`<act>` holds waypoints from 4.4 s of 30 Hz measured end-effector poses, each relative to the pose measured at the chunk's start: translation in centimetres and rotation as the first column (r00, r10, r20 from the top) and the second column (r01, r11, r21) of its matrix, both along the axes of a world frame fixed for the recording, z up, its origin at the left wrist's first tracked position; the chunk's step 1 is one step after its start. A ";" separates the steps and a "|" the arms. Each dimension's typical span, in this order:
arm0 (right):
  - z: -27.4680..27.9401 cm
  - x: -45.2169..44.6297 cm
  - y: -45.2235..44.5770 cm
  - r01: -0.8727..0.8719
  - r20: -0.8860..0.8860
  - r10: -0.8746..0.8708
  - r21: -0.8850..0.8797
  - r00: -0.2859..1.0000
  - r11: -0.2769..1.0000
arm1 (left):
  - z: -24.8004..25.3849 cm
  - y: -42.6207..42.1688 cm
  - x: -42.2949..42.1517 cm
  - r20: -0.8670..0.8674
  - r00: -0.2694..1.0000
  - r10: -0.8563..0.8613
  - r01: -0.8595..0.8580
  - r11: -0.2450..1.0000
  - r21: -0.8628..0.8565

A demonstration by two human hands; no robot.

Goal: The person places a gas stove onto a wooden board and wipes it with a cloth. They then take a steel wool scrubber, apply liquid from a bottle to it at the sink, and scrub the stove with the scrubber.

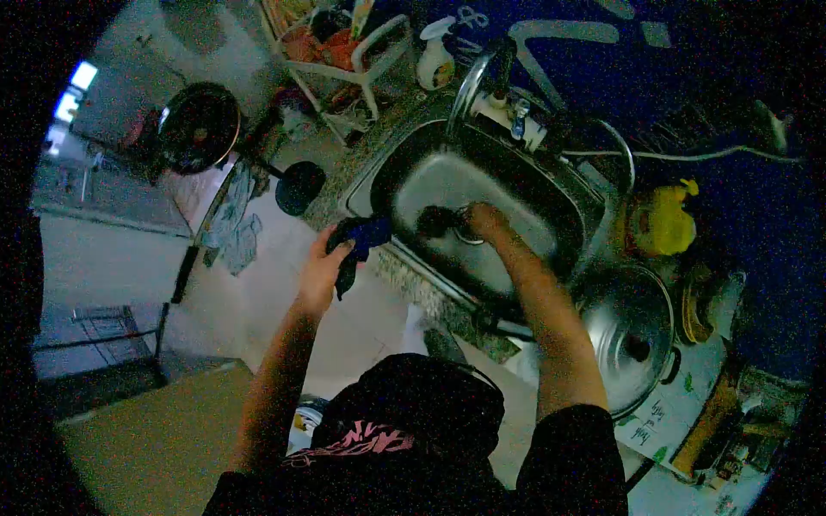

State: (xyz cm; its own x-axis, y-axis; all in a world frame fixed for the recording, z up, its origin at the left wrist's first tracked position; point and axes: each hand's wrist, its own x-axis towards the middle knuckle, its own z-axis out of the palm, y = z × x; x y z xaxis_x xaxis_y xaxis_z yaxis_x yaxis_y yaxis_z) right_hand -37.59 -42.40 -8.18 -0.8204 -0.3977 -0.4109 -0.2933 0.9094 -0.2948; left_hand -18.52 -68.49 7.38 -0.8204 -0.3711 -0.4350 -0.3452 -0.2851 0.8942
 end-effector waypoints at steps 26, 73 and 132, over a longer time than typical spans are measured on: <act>20.0 8.5 5.8 0.619 0.397 -0.584 -0.748 0.707 0.241 | -0.5 10.4 -16.4 -0.227 0.473 -0.851 0.874 0.420 0.245; 22.8 -4.7 32.9 0.623 -0.370 -0.812 -0.521 0.452 0.584 | -1.3 45.6 -23.6 -0.241 0.869 -0.433 0.439 0.447 0.779; 24.7 76.9 29.3 -0.864 0.610 -0.790 -0.365 0.058 -0.346 | 8.1 61.5 26.9 -0.349 -0.296 -0.889 0.943 -0.331 0.044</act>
